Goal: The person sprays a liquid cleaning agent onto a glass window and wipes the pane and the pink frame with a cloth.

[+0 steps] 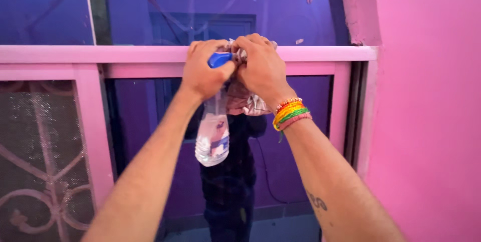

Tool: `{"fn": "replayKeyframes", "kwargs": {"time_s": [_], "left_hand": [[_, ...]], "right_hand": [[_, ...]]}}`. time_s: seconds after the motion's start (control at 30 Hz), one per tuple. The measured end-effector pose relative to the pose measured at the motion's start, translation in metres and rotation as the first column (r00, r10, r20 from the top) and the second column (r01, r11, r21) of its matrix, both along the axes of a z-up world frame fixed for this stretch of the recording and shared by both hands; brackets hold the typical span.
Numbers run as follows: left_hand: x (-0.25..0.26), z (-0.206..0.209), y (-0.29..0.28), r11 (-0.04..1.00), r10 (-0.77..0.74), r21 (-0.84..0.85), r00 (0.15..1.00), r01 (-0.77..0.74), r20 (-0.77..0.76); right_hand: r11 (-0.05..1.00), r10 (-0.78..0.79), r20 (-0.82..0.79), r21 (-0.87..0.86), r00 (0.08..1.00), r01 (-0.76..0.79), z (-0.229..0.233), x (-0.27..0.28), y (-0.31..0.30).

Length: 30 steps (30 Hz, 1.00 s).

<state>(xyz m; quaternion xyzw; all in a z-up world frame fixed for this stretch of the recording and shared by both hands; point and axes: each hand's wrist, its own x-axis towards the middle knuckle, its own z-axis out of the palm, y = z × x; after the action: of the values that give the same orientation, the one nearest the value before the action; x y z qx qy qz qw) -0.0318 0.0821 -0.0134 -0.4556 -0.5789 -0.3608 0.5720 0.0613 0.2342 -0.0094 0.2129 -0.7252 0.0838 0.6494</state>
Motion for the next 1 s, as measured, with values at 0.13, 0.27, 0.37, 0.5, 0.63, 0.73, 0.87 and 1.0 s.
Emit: {"fn": "replayKeyframes", "kwargs": {"time_s": [0.13, 0.27, 0.37, 0.5, 0.63, 0.73, 0.87, 1.0], "left_hand": [[0.007, 0.001, -0.010, 0.996, 0.014, -0.084, 0.997, -0.008, 0.077], [0.015, 0.004, -0.012, 0.993, -0.001, -0.122, 0.998, 0.009, 0.067], [0.022, 0.003, -0.012, 0.993, -0.038, -0.105, 0.989, 0.054, 0.142], [0.026, 0.008, -0.011, 0.987, -0.063, -0.133, 0.981, 0.088, 0.182], [0.028, 0.007, -0.009, 0.987, -0.073, -0.130, 0.984, 0.095, 0.163], [0.028, 0.006, -0.006, 0.988, -0.063, -0.129, 0.982, 0.087, 0.178], [0.021, 0.004, -0.004, 0.996, -0.012, -0.083, 1.000, 0.014, 0.022], [0.019, 0.000, -0.008, 0.998, -0.002, -0.063, 0.996, 0.007, 0.085]], "right_hand": [[0.999, 0.038, 0.123, -0.016, 0.992, -0.036, -0.002, 0.011, 0.029], [0.998, -0.065, 0.055, -0.008, 0.996, 0.066, -0.001, 0.015, 0.086], [0.996, -0.086, -0.020, 0.003, 0.996, 0.086, -0.003, 0.025, 0.132], [0.986, -0.140, 0.090, -0.074, 0.986, 0.146, 0.001, 0.041, 0.164], [0.953, -0.197, 0.121, -0.208, 0.973, 0.219, 0.003, 0.032, 0.140], [0.980, -0.020, 0.091, -0.197, 0.996, 0.038, 0.001, 0.006, 0.088], [0.999, -0.031, -0.039, -0.020, 0.999, 0.030, -0.011, -0.012, 0.022], [1.000, -0.011, 0.006, 0.021, 1.000, 0.011, -0.010, -0.002, 0.038]]}}
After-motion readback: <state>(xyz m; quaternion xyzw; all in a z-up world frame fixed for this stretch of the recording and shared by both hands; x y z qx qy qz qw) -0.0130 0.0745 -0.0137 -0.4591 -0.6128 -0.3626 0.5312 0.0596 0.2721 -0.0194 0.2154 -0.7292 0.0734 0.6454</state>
